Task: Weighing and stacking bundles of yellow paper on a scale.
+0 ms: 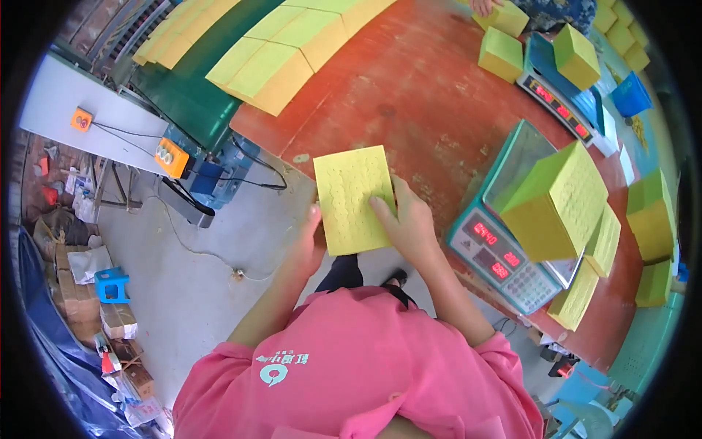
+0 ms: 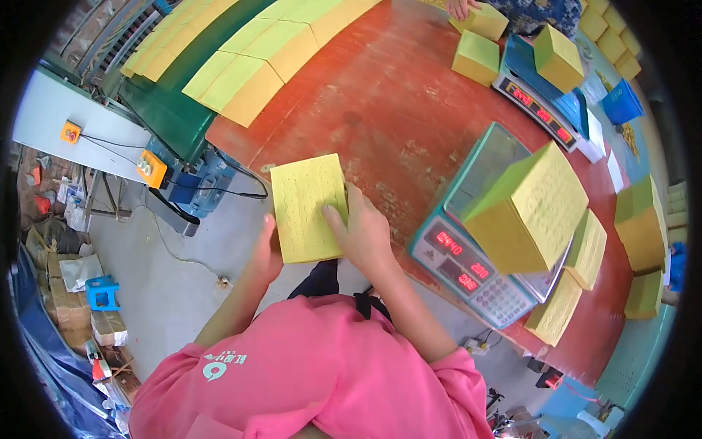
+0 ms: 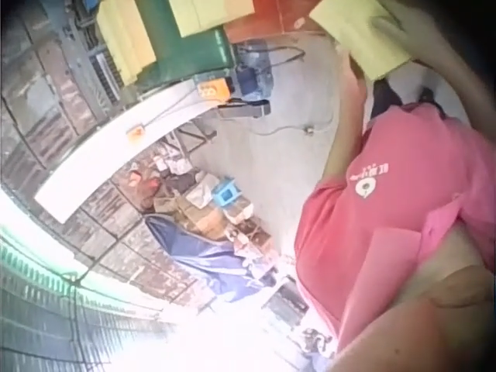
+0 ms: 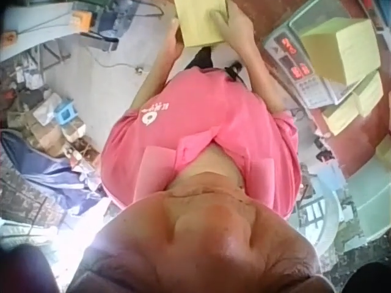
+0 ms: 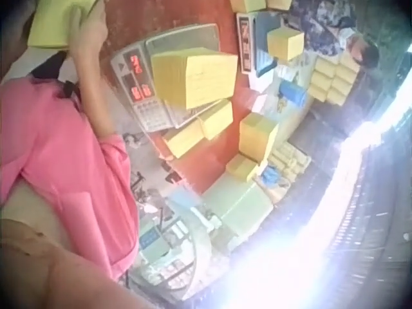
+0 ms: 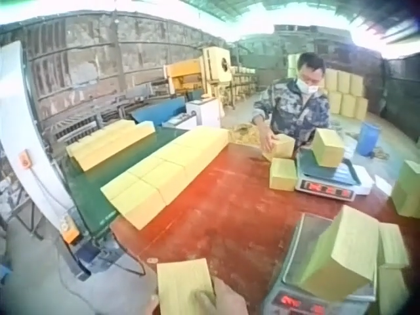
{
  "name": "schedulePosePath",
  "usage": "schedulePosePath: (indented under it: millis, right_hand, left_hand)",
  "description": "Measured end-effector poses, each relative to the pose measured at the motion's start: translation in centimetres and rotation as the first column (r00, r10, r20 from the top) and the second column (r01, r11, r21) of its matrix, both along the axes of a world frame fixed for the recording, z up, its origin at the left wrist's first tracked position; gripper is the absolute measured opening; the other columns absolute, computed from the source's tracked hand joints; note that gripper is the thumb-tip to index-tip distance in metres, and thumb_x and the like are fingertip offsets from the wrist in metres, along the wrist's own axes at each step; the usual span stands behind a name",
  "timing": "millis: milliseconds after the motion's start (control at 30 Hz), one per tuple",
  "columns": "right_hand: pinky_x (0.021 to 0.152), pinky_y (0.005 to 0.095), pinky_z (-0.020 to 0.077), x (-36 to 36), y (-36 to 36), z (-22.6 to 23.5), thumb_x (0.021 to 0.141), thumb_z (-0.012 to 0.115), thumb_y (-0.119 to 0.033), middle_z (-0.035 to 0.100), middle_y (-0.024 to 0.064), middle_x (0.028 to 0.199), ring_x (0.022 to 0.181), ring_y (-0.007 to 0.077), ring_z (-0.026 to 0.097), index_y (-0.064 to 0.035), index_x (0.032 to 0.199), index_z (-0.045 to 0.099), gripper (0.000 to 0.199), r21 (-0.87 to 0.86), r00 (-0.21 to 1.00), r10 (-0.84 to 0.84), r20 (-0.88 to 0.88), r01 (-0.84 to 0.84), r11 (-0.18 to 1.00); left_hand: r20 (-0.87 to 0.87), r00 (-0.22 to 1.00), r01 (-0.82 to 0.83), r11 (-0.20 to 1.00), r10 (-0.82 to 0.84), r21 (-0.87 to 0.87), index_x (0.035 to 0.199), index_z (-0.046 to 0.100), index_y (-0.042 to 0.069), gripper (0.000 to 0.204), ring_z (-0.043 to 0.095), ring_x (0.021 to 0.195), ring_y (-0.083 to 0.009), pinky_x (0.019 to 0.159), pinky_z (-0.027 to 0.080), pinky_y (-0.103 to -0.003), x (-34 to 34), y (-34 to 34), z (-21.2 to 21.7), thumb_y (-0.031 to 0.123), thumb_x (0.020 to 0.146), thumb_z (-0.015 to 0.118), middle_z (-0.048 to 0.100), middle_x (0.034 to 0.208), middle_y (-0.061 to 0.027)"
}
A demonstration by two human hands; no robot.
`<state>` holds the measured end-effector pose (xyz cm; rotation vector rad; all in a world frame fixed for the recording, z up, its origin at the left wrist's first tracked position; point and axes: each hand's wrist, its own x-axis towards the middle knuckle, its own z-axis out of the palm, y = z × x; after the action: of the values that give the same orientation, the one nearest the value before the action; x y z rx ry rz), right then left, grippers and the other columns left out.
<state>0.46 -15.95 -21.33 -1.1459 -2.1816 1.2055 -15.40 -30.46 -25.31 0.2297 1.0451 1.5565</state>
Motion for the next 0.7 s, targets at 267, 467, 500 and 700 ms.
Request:
schedulePosePath:
  millis: [267, 467, 500, 700]
  right_hand:
    - [0.087, 0.0447, 0.0506, 2.7, -2.8, -1.4, 0.090, 0.060, -0.044, 0.065, 0.0260, 0.111, 0.102, 0.0420, 0.063, 0.0025, 0.129, 0.052, 0.061, -0.154, 0.967, 0.004, -0.253, -0.045, 0.987]
    - [0.080, 0.0366, 0.0537, 10.3, -4.2, -1.7, 0.095, 0.056, -0.042, 0.064, 0.0200, 0.117, 0.098, 0.0273, 0.066, 0.0012, 0.136, 0.048, 0.060, -0.307, 0.940, -0.226, -0.257, 0.143, 0.941]
    - [0.076, 0.0339, 0.0547, 11.4, -5.1, 0.1, 0.098, 0.055, -0.038, 0.062, 0.0156, 0.121, 0.099, 0.0213, 0.066, -0.0004, 0.139, 0.047, 0.056, -0.522, 0.953, -0.229, -0.196, 0.096, 0.848]
    - [0.055, 0.0246, 0.0470, 18.2, -2.1, 13.7, 0.096, 0.060, -0.033, 0.063, 0.0042, 0.092, 0.069, 0.0085, 0.058, 0.0014, 0.134, 0.050, 0.052, -0.349, 0.721, -0.442, -0.534, 0.288, 0.892]
  left_hand:
    - [-0.222, 0.974, 0.029, 0.995, -0.050, -0.096, 0.138, 0.044, -0.003, 0.049, 0.053, 0.122, -0.0202, 0.104, 0.041, -0.034, 2.3, -2.3, 2.2, 0.024, 0.097, 0.053, 0.054, 0.134, -0.0120]
    - [-0.717, 0.674, 0.284, 0.958, -0.177, 0.031, 0.133, 0.050, -0.004, 0.042, 0.057, 0.117, -0.0208, 0.100, 0.045, -0.034, 0.7, -1.7, 6.1, 0.024, 0.100, 0.046, 0.058, 0.129, -0.0132]
    - [-0.987, 0.152, 0.395, 0.918, -0.056, 0.008, 0.132, 0.051, -0.003, 0.042, 0.058, 0.116, -0.0204, 0.099, 0.046, -0.035, 0.8, -1.8, 7.9, 0.024, 0.101, 0.043, 0.060, 0.126, -0.0141]
    - [-0.372, 0.737, 0.658, 0.723, -0.564, 0.210, 0.140, 0.042, -0.005, 0.052, 0.055, 0.122, -0.0242, 0.104, 0.045, -0.038, 6.9, 11.1, 20.4, 0.023, 0.097, 0.051, 0.055, 0.134, -0.0153]
